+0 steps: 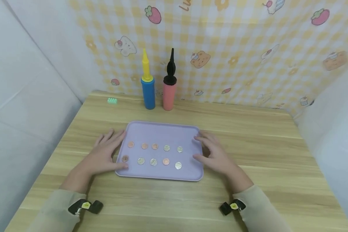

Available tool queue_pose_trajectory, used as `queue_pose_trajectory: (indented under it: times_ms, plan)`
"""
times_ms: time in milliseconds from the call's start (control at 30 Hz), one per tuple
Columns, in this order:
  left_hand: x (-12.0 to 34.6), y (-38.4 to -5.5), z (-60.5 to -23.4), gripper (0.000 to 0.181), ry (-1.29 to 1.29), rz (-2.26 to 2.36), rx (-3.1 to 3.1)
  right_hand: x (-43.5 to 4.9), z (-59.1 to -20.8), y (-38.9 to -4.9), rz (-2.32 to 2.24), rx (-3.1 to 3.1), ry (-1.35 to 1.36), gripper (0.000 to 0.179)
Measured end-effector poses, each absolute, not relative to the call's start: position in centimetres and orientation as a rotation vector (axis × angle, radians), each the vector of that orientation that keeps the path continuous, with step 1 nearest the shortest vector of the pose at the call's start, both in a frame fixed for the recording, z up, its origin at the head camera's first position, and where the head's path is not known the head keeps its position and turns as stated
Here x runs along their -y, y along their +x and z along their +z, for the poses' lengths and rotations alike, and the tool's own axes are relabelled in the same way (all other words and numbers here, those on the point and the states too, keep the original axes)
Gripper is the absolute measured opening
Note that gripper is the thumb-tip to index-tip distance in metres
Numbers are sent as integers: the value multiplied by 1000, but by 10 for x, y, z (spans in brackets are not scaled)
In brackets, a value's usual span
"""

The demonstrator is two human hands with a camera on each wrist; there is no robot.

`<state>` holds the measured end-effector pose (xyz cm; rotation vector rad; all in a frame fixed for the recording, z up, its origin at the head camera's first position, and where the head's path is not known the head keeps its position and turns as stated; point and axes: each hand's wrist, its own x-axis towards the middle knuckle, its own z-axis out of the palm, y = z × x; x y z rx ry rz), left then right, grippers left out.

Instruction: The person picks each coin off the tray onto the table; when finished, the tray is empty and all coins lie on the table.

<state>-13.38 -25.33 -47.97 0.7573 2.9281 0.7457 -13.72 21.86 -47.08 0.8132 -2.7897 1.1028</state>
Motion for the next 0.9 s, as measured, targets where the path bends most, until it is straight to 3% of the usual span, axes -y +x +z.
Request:
queue_pose_trajectory:
  times_ms: [200,467,900]
  plan:
    - [250,-134,-484,125,801,760,-2971,-201,-474,-146,985,2740,760,48]
    - [251,-129,-487,123,804,745,-3003,-171,-481,-148,642,2779,809,42]
    - [251,-132,-488,124,835,730,-3008,-161,-486,-144,821,2766,778,26]
